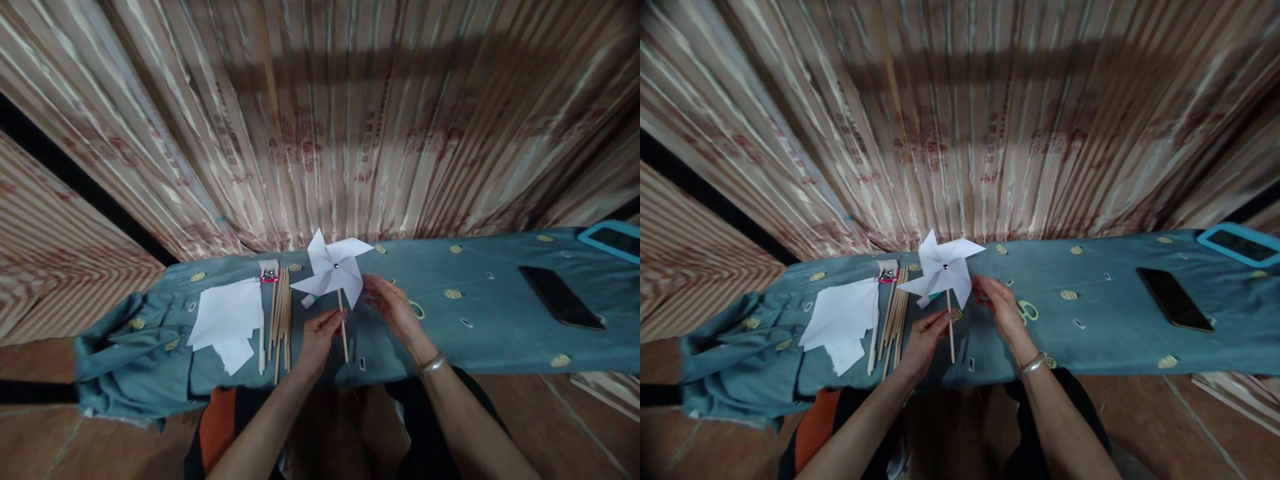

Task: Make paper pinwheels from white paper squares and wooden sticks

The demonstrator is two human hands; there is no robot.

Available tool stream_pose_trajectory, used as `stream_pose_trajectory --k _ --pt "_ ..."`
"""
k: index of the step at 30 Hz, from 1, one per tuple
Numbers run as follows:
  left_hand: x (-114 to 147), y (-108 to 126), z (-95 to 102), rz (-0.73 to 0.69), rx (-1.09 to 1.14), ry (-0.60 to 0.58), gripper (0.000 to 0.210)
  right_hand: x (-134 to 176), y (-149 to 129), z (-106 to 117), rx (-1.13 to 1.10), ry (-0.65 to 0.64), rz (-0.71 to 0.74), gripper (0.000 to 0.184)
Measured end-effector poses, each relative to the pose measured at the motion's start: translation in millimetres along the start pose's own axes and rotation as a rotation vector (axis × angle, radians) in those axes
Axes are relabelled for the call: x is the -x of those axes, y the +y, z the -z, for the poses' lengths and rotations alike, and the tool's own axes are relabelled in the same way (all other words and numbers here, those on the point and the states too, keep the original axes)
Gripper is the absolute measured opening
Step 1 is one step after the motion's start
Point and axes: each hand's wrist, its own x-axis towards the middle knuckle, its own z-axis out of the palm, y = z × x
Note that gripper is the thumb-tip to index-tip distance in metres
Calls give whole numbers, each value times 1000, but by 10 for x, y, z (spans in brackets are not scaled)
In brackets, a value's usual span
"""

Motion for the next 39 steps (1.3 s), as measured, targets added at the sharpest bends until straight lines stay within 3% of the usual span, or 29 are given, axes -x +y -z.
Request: stream_pose_trajectory --k 4,12,18,23,28,30,35,37,39 --pt "-68 -92 68 -52 -95 -49 32 -20 4 -59 63 -84 -35 44" --pt "-141 -113 202 -81 -155 -78 26 -11 29 -129 -47 -30 -133 41" --pt "-163 -118 228 -83 -158 -109 28 11 66 -155 -93 -86 -193 38" --pt "-182 -159 215 -79 -142 -125 26 45 121 -220 -42 -132 -185 37" --pt "-182 -157 213 -91 -147 -135 31 57 97 -217 162 -183 -67 37" --pt "-185 -151 221 -86 -162 -116 33 18 35 -120 219 -138 6 38" --pt "-199 -155 233 -90 -194 -107 35 -128 -151 196 172 228 207 35" --pt "-198 -157 231 -101 -212 -134 33 -152 -184 237 146 252 239 36" --pt "-193 -150 226 -119 -225 -153 31 -149 -185 219 157 188 235 36"
